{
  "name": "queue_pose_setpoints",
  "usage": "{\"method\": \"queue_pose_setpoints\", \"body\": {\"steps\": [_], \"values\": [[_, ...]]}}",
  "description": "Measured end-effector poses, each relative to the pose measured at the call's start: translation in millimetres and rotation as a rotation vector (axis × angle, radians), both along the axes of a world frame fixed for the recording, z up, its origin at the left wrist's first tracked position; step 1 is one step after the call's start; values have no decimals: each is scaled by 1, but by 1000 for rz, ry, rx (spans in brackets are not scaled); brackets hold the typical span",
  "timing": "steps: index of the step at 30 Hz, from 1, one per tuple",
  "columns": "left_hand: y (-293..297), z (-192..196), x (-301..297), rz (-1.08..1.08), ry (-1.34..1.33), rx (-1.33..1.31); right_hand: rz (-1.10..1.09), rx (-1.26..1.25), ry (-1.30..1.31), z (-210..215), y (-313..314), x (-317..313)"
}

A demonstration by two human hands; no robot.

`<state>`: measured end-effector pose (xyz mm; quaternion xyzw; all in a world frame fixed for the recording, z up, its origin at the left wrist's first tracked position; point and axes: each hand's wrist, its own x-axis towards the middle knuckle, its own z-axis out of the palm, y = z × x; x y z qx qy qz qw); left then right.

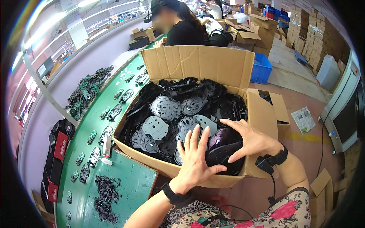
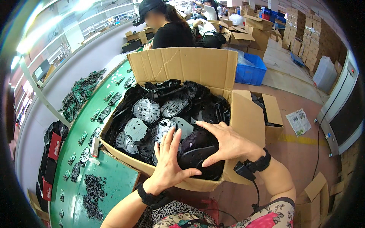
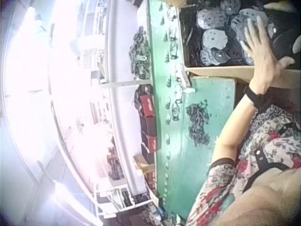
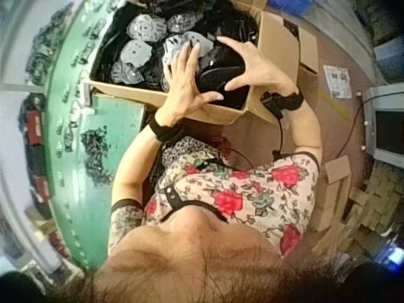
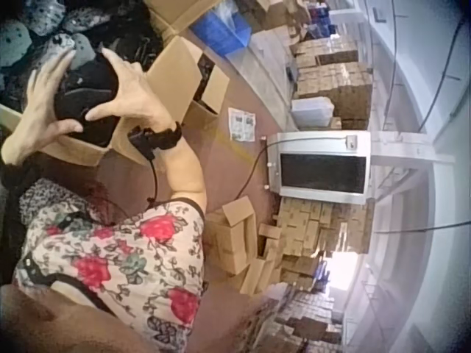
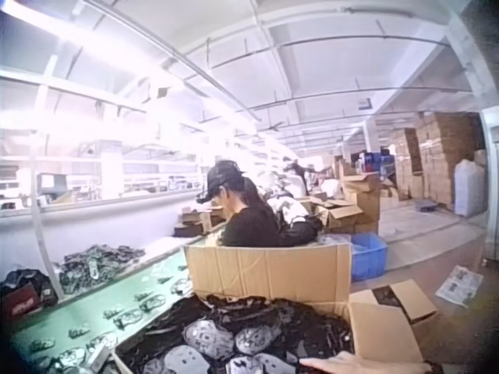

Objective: The person assembles electronic components on a green workbench. They pick up black plastic housings, apply adhesive from a small tube, and insert small black parts into the housings. The person handles the components one at a time, placing finished units on the table.

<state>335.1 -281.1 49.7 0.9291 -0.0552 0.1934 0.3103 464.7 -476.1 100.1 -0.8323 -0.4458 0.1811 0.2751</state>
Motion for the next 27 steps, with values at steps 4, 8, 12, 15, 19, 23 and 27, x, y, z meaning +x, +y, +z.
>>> {"method": "queue_pose_setpoints", "body": {"steps": [4, 8, 12, 15, 19, 23, 27], "values": [[-7, 0, 0, 67, 53, 203, 54, 166, 96, -18, 6, 9], [-16, 3, -5, 71, 80, 153, 191, 164, 158, -11, -3, 10], [-20, 0, 0, 117, 95, 164, 250, 140, 186, -6, -5, 12], [-20, -3, -2, 102, 92, 131, 241, 124, 157, -10, -1, 14], [-17, -2, -3, 82, 166, 122, 184, 78, 144, -8, 7, 11], [-20, -3, 1, 89, 172, 79, 146, 167, 341, -9, 9, 16], [-18, 0, 1, 121, 138, 14, 139, 153, 413, 3, 16, 16]]}}
